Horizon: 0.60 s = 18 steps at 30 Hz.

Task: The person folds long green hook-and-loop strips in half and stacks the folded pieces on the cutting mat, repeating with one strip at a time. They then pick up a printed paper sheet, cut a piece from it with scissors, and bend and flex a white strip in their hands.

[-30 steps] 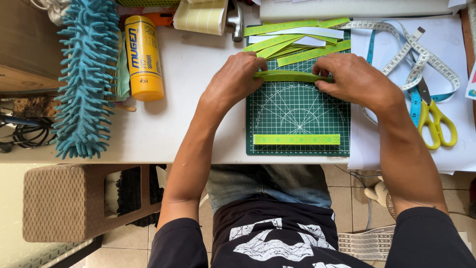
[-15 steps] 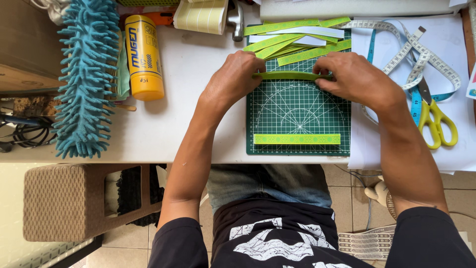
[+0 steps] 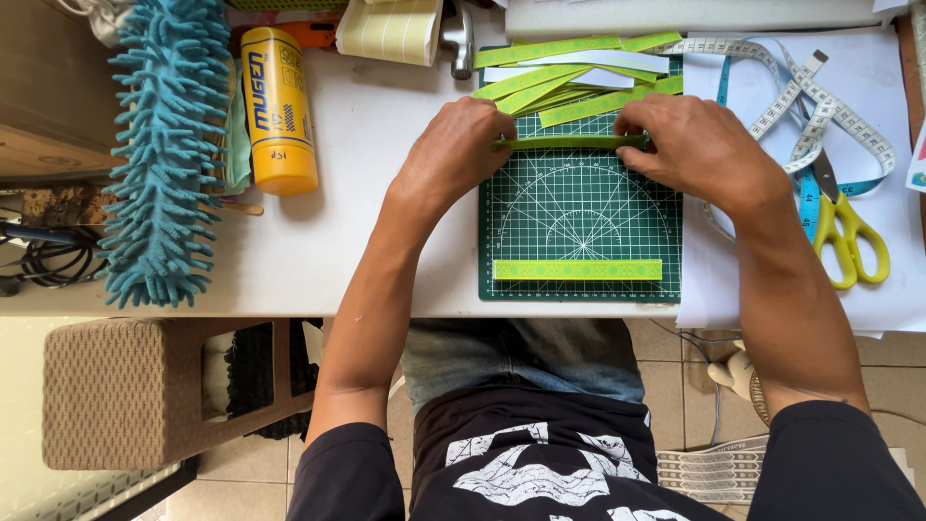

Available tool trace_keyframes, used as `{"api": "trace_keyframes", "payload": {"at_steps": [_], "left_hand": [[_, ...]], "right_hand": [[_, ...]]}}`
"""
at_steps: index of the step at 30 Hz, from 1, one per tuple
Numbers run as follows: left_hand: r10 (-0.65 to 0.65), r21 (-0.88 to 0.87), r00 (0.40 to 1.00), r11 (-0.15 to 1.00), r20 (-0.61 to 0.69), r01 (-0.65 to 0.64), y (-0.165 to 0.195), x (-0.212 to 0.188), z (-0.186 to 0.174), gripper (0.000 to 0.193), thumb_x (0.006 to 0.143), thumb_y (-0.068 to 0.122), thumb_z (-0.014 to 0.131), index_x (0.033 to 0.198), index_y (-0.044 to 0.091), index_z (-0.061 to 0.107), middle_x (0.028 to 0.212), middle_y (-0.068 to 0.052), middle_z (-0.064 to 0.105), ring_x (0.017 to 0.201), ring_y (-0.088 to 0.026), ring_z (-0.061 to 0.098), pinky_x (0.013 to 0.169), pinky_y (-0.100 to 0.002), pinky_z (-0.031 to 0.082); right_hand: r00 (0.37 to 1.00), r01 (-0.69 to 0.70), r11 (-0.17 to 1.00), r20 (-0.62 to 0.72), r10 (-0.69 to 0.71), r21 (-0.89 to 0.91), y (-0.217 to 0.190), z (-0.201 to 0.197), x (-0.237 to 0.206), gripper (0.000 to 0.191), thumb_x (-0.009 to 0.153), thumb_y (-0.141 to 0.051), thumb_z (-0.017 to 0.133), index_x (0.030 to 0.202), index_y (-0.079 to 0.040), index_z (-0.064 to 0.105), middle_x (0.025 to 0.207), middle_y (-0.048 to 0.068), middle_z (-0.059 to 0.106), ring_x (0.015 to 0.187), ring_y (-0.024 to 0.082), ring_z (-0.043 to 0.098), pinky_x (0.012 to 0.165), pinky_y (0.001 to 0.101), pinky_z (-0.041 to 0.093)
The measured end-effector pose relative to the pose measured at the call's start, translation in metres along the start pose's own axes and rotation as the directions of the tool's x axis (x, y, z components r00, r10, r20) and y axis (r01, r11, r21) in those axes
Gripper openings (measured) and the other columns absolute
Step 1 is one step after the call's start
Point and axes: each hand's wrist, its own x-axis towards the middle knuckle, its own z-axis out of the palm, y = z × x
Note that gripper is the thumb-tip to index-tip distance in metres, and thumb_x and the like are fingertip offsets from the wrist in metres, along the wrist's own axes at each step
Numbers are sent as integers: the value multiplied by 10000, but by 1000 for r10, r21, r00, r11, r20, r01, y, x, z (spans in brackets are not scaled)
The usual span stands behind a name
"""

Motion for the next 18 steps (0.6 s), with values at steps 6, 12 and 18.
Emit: {"api": "trace_keyframes", "payload": {"at_steps": [6, 12, 18], "left_hand": [[-9, -4, 1000, 1000, -19, 9, -6, 0, 8, 111, 769, -6, 769, 839, 71, 808, 816, -143, 750, 748, -315, 719, 723, -446, 578], [-21, -232, 1000, 973, -6, 19, -18, 2, 0, 130, 804, 34, 797, 930, 62, 810, 859, -128, 774, 718, -226, 751, 706, -368, 613], [125, -274, 960, 942, -249, -194, -9, 4, -33, 124, 931, 78, 798, 1047, 35, 809, 880, -128, 758, 746, -217, 715, 693, -345, 582]], "right_hand": [[998, -54, 999, 35, 54, 0, 10, 7, -1, 153, 927, -186, 704, 1016, -62, 708, 997, 119, 723, 955, 335, 693, 850, 460, 547], [998, -48, 995, 51, 44, 93, 27, 7, 10, 180, 932, -193, 731, 1077, -89, 758, 995, 109, 764, 833, 300, 719, 794, 422, 567], [998, 55, 935, -47, -41, 350, 43, -30, 8, 217, 1001, -179, 747, 1191, -77, 761, 968, 74, 756, 823, 146, 687, 733, 307, 543]]}}
